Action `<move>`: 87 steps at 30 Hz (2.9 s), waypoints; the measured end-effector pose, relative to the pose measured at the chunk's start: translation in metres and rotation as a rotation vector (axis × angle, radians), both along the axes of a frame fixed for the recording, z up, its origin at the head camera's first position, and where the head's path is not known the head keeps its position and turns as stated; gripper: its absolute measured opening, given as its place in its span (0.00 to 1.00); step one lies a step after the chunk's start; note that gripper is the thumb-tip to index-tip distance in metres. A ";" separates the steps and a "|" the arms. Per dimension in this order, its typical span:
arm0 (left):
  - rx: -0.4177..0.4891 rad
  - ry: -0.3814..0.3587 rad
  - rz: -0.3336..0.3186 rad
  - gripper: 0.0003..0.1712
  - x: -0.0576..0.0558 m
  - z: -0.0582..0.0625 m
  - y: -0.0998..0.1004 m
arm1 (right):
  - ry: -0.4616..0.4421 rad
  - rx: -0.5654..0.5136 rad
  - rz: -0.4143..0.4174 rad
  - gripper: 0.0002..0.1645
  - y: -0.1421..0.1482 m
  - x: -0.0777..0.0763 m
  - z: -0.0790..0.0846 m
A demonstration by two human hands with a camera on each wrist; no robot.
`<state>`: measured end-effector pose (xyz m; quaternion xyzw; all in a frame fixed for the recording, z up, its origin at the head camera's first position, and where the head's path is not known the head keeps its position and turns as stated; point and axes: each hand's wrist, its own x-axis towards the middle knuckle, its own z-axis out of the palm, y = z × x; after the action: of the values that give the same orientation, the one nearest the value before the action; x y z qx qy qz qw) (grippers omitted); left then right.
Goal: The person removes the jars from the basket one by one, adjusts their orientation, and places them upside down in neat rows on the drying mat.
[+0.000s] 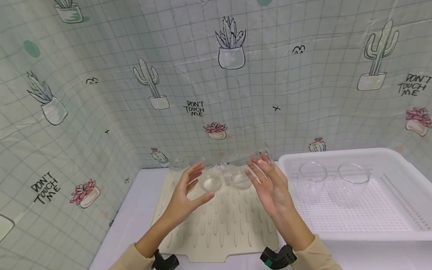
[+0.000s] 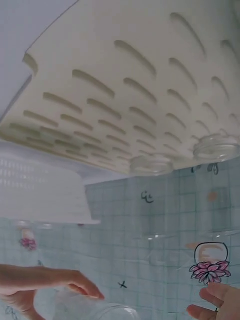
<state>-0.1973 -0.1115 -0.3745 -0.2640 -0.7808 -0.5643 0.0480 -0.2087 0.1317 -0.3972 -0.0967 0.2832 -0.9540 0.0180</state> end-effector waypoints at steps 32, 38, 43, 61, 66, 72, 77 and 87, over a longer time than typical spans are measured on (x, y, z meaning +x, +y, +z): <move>-0.418 -0.117 0.268 0.61 0.001 -0.092 -0.104 | -0.013 0.236 0.006 0.24 -0.036 -0.020 -0.002; -0.584 -0.042 0.281 0.62 0.007 -0.110 -0.115 | -0.058 0.303 0.009 0.38 -0.047 -0.022 -0.008; -0.682 -0.017 0.296 0.62 0.011 -0.122 -0.118 | -0.059 0.322 0.010 0.36 -0.059 -0.025 -0.012; -0.748 -0.145 0.278 0.65 0.019 -0.135 -0.122 | -0.070 0.593 0.008 0.46 -0.108 -0.042 -0.029; -0.776 -0.122 0.285 0.67 0.018 -0.141 -0.123 | -0.011 0.740 -0.001 0.47 -0.120 -0.047 -0.037; -0.803 -0.116 0.277 0.69 0.018 -0.143 -0.124 | 0.063 0.827 0.004 0.45 -0.134 -0.053 -0.046; -0.818 -0.107 0.252 0.67 0.020 -0.141 -0.124 | 0.126 0.880 -0.001 0.46 -0.144 -0.057 -0.054; -0.855 -0.122 0.234 0.64 0.019 -0.137 -0.124 | 0.325 1.171 -0.072 0.48 -0.158 -0.063 -0.066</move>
<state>-0.1784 -0.2356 -0.5120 -0.1362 -0.9699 -0.1962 -0.0477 -0.2714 -0.0259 -0.4631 -0.2056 0.7631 -0.6126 -0.0074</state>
